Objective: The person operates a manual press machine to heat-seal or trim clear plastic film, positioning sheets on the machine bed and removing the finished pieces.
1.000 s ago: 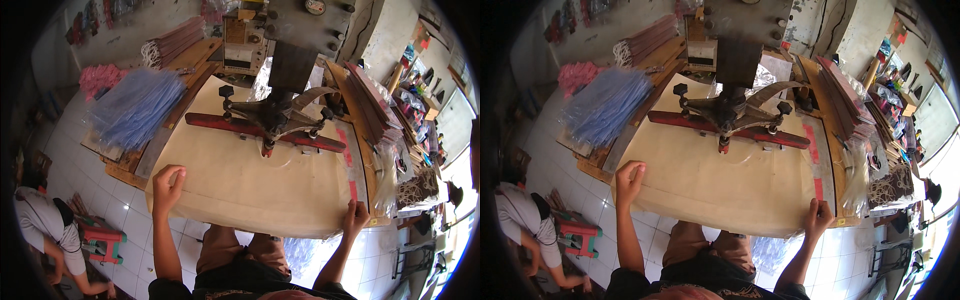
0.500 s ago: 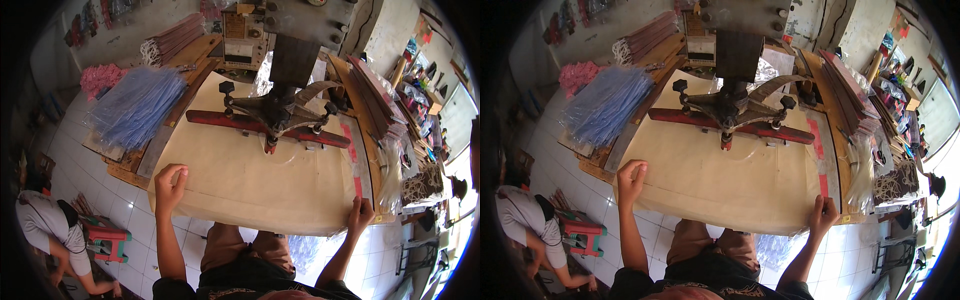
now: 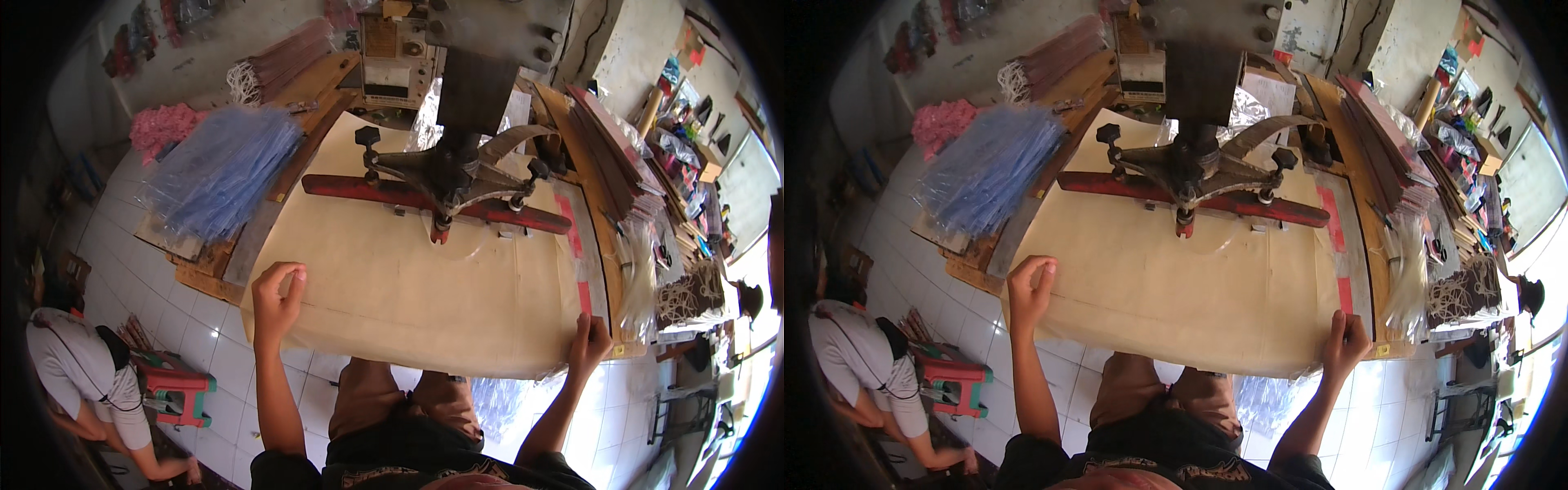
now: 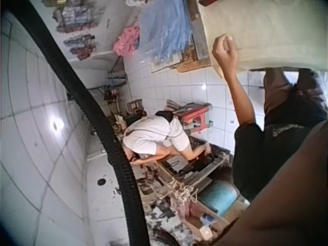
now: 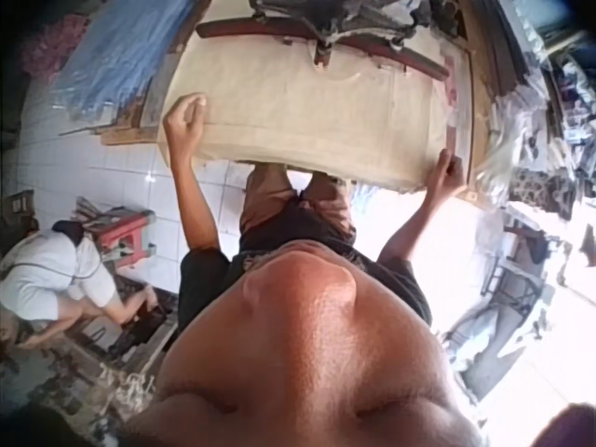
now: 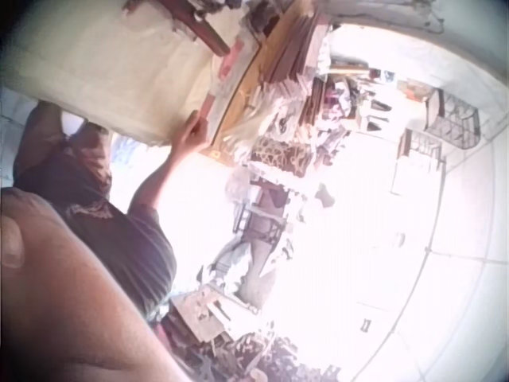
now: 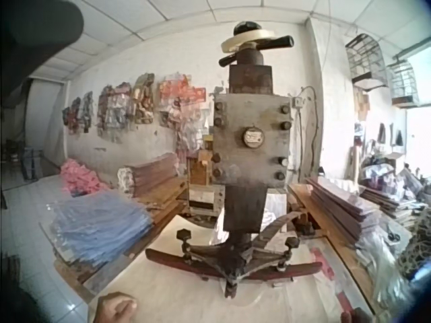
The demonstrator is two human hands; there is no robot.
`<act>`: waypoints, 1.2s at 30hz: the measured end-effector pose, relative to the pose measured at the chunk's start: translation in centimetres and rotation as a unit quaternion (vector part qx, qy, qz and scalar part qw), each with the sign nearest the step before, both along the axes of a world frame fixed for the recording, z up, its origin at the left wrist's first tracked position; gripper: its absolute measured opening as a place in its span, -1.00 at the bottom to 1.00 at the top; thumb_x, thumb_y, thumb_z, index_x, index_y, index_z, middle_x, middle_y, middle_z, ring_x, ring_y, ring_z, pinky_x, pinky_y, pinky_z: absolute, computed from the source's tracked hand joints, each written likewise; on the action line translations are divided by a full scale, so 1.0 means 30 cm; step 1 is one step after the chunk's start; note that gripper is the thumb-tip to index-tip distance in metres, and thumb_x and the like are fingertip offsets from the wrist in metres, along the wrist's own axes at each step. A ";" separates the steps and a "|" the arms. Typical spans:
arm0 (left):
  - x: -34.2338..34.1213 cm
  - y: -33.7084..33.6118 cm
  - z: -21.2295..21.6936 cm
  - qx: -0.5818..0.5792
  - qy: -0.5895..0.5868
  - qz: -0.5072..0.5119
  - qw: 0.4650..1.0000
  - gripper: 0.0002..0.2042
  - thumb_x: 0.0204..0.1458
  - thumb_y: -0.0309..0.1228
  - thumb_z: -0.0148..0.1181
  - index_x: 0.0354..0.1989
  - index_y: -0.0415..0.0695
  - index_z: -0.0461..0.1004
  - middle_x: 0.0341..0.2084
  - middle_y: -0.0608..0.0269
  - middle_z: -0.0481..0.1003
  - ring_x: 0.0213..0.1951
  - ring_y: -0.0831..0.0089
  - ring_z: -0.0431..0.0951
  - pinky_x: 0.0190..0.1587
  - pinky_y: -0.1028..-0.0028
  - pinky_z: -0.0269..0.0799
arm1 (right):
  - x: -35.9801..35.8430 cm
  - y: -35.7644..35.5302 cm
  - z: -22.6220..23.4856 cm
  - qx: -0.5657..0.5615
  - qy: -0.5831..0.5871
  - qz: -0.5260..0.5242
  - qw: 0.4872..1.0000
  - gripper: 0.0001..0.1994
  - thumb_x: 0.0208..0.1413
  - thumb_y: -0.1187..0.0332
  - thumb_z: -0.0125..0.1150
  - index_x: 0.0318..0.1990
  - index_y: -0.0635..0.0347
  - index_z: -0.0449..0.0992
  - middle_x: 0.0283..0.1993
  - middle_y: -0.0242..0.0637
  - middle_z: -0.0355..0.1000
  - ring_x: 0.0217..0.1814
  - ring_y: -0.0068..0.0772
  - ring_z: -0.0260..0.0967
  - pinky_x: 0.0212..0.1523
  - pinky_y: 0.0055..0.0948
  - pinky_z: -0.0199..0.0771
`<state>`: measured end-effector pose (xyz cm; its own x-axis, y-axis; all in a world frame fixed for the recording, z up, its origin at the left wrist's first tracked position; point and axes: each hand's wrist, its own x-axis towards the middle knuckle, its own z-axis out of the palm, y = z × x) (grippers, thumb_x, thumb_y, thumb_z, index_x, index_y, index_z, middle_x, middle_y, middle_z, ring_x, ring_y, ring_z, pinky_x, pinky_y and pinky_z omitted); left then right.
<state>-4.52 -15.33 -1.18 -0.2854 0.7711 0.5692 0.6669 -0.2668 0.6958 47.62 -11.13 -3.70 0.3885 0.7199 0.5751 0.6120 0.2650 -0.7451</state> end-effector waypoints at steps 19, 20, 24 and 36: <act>-0.001 0.000 -0.013 -0.013 0.006 0.006 1.000 -0.87 0.20 -0.47 0.22 -0.24 -0.31 0.59 -0.34 0.12 0.65 -0.24 0.36 0.64 -0.11 0.44 0.49 | -0.013 0.002 -0.005 -0.013 0.021 -0.015 1.000 -0.64 0.27 0.29 0.31 -0.54 0.27 0.43 -0.70 -0.53 0.21 -0.62 -0.74 0.00 -0.59 -0.52 -0.06; 0.000 -0.001 -0.012 -0.014 0.008 0.007 1.000 -0.87 0.20 -0.47 0.22 -0.23 -0.31 0.59 -0.34 0.12 0.65 -0.24 0.36 0.64 -0.11 0.44 0.49 | -0.016 0.002 -0.004 -0.011 0.020 -0.015 1.000 -0.64 0.27 0.29 0.31 -0.54 0.27 0.43 -0.70 -0.53 0.21 -0.62 -0.74 0.00 -0.59 -0.52 -0.07; 0.004 -0.003 -0.009 -0.021 0.001 0.005 1.000 -0.86 0.21 -0.47 0.22 -0.23 -0.32 0.59 -0.34 0.12 0.65 -0.24 0.36 0.64 -0.11 0.44 0.49 | -0.024 0.000 0.010 -0.004 0.017 -0.013 1.000 -0.64 0.27 0.28 0.32 -0.54 0.28 0.44 -0.69 -0.53 0.21 -0.62 -0.74 0.00 -0.59 -0.53 -0.08; -0.001 0.001 -0.014 -0.018 0.008 0.002 1.000 -0.85 0.22 -0.46 0.22 -0.22 -0.32 0.59 -0.34 0.11 0.65 -0.24 0.36 0.64 -0.11 0.44 0.50 | -0.017 0.003 0.000 -0.012 0.017 -0.023 1.000 -0.64 0.27 0.29 0.32 -0.54 0.27 0.43 -0.71 -0.55 0.19 -0.63 -0.74 -0.02 -0.59 -0.51 -0.09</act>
